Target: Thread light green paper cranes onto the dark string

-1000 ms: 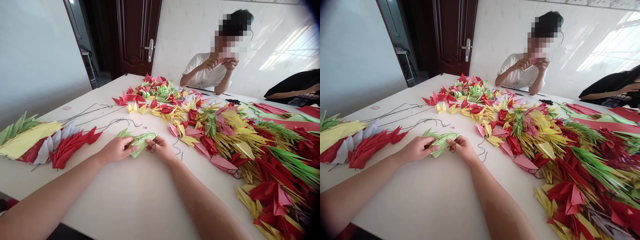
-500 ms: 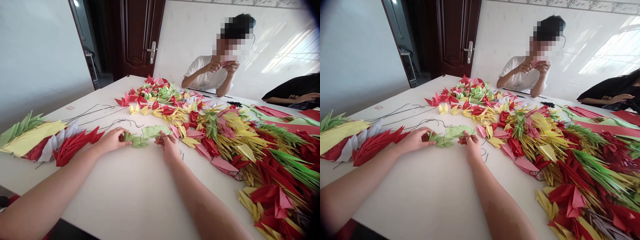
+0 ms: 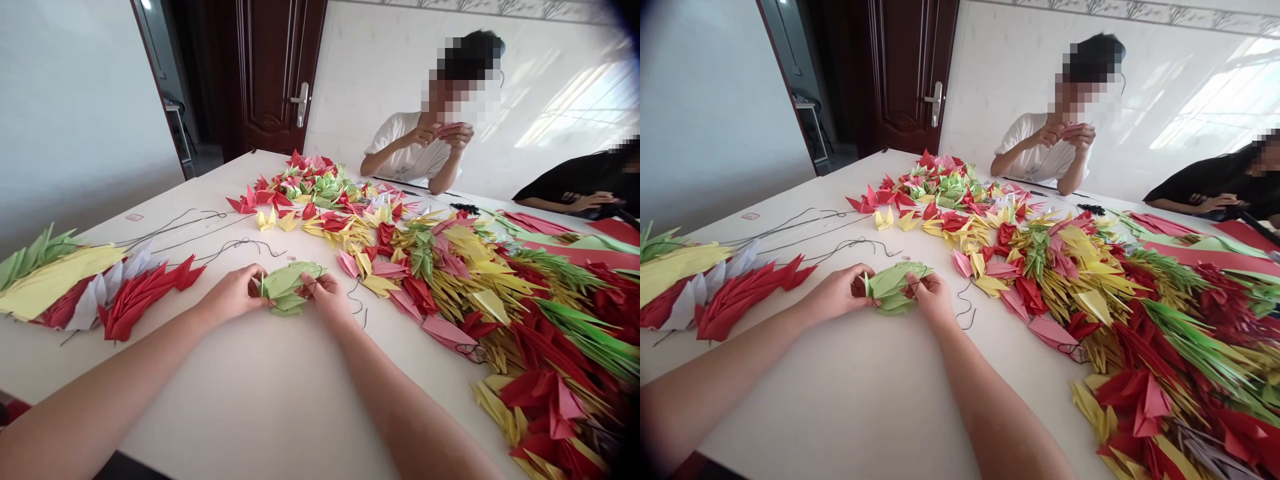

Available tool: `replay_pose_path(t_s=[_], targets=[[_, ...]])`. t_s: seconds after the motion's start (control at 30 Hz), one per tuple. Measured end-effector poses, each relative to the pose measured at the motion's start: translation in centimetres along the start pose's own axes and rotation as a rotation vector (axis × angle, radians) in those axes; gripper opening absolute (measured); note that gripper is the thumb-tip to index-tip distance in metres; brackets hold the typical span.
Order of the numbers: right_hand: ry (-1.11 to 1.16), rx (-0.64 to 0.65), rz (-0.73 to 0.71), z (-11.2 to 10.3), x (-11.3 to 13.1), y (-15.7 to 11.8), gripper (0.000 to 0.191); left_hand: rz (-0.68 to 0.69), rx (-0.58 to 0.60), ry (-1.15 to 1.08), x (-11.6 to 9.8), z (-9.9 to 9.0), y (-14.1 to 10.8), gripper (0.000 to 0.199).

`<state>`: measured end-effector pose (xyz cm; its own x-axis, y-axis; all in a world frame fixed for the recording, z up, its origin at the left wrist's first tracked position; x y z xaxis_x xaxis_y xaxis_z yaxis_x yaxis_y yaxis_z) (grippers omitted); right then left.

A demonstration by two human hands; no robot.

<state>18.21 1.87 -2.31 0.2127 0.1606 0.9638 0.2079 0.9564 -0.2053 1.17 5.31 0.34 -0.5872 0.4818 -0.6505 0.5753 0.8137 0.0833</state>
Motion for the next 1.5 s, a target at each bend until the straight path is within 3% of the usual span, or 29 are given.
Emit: replay_pose_path(t_s=[0.13,0.43,0.63,0.73,0.93,1.13,1.2,1.33,1.5], targets=[[-0.040,0.035,0.019,0.5,-0.4,0.0,0.032,0.017,-0.009,0.010,-0.2,0.3,-0.1,0.049],[-0.028,-0.025,-0.012,-0.2,0.1,0.1,0.029,0.034,-0.006,0.022,0.0,-0.3,0.0,0.046],[0.227,-0.190,-0.095,-1.7,0.4,0.5,0.030,0.043,-0.031,0.053,0.3,-0.6,0.2,0.046],[0.407,-0.205,-0.105,-2.5,0.6,0.9,0.029,0.029,-0.019,0.046,0.4,-0.6,0.1,0.048],[0.449,-0.030,-0.054,-2.4,0.6,1.4,0.029,-0.014,-0.034,-0.005,0.8,-0.6,0.3,0.047],[0.329,0.273,0.019,-0.1,0.1,0.4,0.029,-0.086,-0.064,0.004,1.1,-0.9,0.3,0.043],[0.246,0.307,0.037,0.6,0.1,-0.1,0.029,-0.073,-0.048,-0.006,1.0,-0.9,0.3,0.039],[0.138,0.213,0.040,1.0,0.2,-0.6,0.030,0.035,-0.023,-0.007,0.7,-0.8,0.4,0.030],[0.204,0.061,0.023,0.2,0.4,-0.1,0.033,0.052,-0.002,0.032,0.7,-0.9,0.5,0.039]])
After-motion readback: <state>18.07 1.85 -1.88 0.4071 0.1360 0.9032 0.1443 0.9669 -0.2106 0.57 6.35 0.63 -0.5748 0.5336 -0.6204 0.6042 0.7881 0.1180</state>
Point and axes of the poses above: each hand's wrist, its own y-axis towards the middle knuckle, its own z-axis out of the palm, x = y × z, the point moved 5 cm from there along y, towards the middle knuckle, and after that the axes turned 6 degrees about z, right-handed, at the moved point
